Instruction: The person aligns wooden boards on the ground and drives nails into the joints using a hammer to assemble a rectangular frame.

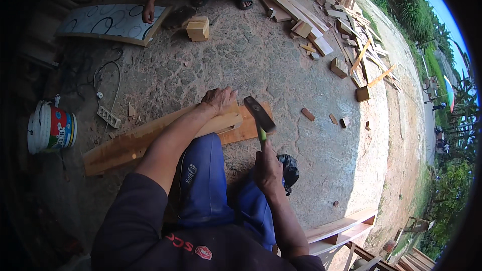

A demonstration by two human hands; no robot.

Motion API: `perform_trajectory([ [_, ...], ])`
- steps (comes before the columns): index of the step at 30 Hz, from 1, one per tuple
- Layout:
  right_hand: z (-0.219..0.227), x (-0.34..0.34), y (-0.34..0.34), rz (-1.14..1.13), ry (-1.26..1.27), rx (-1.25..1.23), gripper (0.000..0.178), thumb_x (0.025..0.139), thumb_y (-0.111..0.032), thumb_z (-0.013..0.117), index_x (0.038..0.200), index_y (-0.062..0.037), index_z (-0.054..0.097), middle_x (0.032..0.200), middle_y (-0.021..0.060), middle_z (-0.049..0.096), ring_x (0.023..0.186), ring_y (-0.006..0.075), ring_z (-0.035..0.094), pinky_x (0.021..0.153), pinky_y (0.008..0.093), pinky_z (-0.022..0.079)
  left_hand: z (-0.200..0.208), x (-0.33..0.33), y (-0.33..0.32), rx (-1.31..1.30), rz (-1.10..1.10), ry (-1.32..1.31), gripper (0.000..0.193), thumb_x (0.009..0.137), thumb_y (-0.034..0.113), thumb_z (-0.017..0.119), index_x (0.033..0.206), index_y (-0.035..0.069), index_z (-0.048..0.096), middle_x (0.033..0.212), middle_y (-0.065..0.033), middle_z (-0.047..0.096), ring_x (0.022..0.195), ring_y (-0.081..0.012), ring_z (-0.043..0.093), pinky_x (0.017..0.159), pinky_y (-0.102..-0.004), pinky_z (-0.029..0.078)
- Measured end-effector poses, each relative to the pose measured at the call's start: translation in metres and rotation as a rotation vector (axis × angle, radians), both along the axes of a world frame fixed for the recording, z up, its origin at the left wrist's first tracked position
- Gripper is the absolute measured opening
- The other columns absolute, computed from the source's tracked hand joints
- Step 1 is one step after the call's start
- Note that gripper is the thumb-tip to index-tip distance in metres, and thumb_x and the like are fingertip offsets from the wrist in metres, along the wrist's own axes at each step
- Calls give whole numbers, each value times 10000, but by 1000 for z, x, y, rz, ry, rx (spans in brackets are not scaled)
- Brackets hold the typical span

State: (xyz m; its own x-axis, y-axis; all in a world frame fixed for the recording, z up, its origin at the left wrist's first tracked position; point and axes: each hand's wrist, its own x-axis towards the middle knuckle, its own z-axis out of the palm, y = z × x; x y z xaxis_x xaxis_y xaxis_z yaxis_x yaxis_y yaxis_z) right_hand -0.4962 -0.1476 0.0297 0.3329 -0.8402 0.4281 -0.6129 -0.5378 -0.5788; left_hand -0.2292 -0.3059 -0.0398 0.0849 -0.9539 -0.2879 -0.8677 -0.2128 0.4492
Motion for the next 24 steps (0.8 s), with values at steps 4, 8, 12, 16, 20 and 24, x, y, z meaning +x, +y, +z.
perform_trajectory([
  [4,-12,14,-8,112,135,361,691,976,-53,523,1591,-133,217,804,306,614,665,442,640,591,506,478,-6,12,3,-25,9,-1,510,1025,516,365,1136,96,634,1102,-262,686,1045,-459,655,897,-538,532],
  [8,92,-20,-30,129,-769,226,390,1018,-131,497,1401,-83,444,833,153,630,730,278,631,662,406,501,-1,6,14,-3,24,6,506,1024,514,374,1135,91,630,1108,-261,685,1058,-465,650,910,-537,527],
  [12,35,2,-13,74,-452,69,463,997,-125,513,1443,-114,391,846,216,616,635,350,600,590,440,482,-1,0,10,29,23,13,517,1025,519,375,1154,83,623,1102,-273,683,1060,-464,650,927,-536,519],
  [16,-23,23,-32,22,182,455,680,974,-53,515,1588,-150,241,830,315,628,709,465,644,610,491,490,12,13,-4,-26,45,-6,526,1028,523,369,1163,79,616,1095,-282,681,1055,-462,652,926,-540,518],
  [20,4,-10,-36,405,-1010,640,379,996,-70,498,1348,-94,359,889,215,622,718,343,621,610,407,474,-4,11,16,-13,58,-2,528,1030,521,362,1169,78,613,1090,-282,682,1050,-459,654,921,-541,518],
  [24,36,-21,-16,353,-1001,226,373,971,-57,517,1328,-87,414,826,178,617,671,291,614,567,387,464,-4,-10,9,-9,-2,45,513,1027,512,374,1171,83,616,1084,-281,684,1045,-453,659,904,-537,527],
])
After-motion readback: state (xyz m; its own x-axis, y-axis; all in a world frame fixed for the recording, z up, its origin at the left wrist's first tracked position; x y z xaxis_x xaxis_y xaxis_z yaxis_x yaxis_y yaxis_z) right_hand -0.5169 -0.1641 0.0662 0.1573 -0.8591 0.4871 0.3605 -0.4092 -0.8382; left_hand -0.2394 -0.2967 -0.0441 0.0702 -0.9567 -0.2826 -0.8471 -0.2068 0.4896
